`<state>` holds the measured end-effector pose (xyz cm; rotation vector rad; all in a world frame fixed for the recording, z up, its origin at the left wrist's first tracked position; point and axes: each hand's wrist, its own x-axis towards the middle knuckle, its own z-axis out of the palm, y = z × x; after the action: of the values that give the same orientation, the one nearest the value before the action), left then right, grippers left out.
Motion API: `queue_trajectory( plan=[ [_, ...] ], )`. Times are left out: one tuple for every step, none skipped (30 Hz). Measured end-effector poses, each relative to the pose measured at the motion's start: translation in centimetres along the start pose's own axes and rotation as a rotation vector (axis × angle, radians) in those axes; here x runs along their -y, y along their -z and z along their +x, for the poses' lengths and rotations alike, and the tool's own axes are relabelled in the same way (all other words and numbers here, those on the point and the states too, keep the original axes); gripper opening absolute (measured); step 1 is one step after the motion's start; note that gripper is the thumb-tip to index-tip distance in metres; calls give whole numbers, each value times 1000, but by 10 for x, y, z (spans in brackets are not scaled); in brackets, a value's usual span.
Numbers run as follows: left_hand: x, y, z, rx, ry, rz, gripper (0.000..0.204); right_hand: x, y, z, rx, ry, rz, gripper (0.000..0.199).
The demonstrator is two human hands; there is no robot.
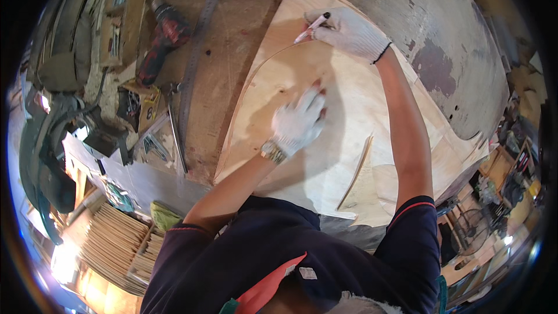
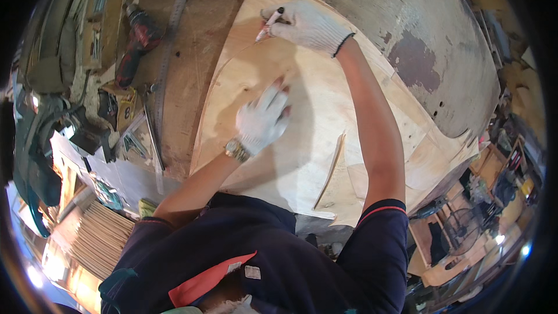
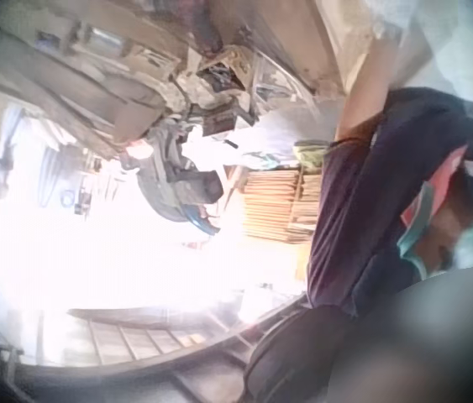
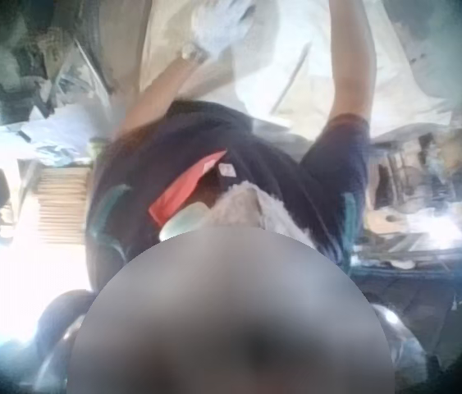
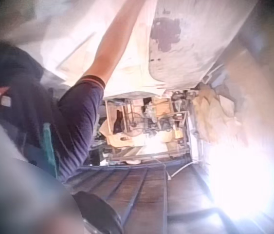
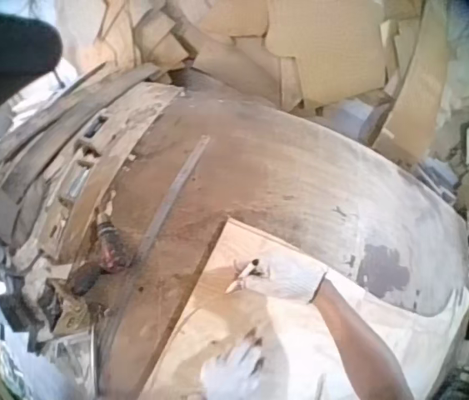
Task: The person assembles wooden parts by aligning and nailing them together using a nail gun. They then place a template on the assembled piece and trace its outline with a marker.
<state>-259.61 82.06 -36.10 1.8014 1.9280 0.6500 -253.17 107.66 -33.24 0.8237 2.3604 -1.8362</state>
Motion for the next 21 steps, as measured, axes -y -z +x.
queue_trajectory(
  plan=[
    [-5,-7,26,25,-26,0,38,-1,1,0,-9,9,-1,26],
    [-9,-15,52,49,-51,0,37,-2,5,0,-17,19,-3,26],
    [-10,-19,70,20,-87,-6,35,-3,10,-1,-4,-32,-64,24],
    [-10,-21,81,83,-92,34,36,-4,18,-1,12,-83,-123,22],
    [-10,-23,89,90,-107,66,37,-5,26,-3,14,-134,-164,21],
    [-11,-25,96,111,-114,94,37,-6,35,-5,8,-117,-184,21],
    [-13,-27,99,84,-111,112,38,-7,42,-12,-14,-102,-185,22],
    [-14,-28,97,72,-101,125,39,-9,48,-20,-36,-88,-185,23],
    [-15,-28,95,99,-80,138,39,-12,55,-28,-40,-104,-204,23],
    [-16,-30,94,94,-76,149,40,-15,62,-37,-43,-119,-225,24],
    [-16,-31,92,120,-65,163,40,-19,69,-45,-54,-68,-232,25],
    [-15,-33,92,123,-62,173,41,-25,70,-52,-85,-132,-247,23],
    [-14,-35,92,94,-80,207,40,-32,73,-62,-122,-117,-208,24],
    [-14,-36,92,45,-105,234,40,-38,75,-74,-161,-106,-168,24],
    [-15,-37,91,0,-128,251,39,-45,78,-87,-201,-116,-132,25],
    [-14,-38,92,-27,-139,273,44,-52,80,-99,-220,-103,-127,25],
    [-13,-39,92,-38,-150,272,46,-58,83,-110,-238,-106,-123,25],
    [-13,-40,93,-51,-160,271,48,-62,85,-122,-255,-142,-121,25],
    [-13,-40,93,-66,-170,272,50,-66,87,-134,-282,-128,-115,24],
    [-13,-40,93,-25,-157,282,54,-68,88,-146,-307,-146,-109,24],
    [-13,-39,93,-26,-164,296,54,-70,90,-159,-333,-184,-105,24]
  ],
)
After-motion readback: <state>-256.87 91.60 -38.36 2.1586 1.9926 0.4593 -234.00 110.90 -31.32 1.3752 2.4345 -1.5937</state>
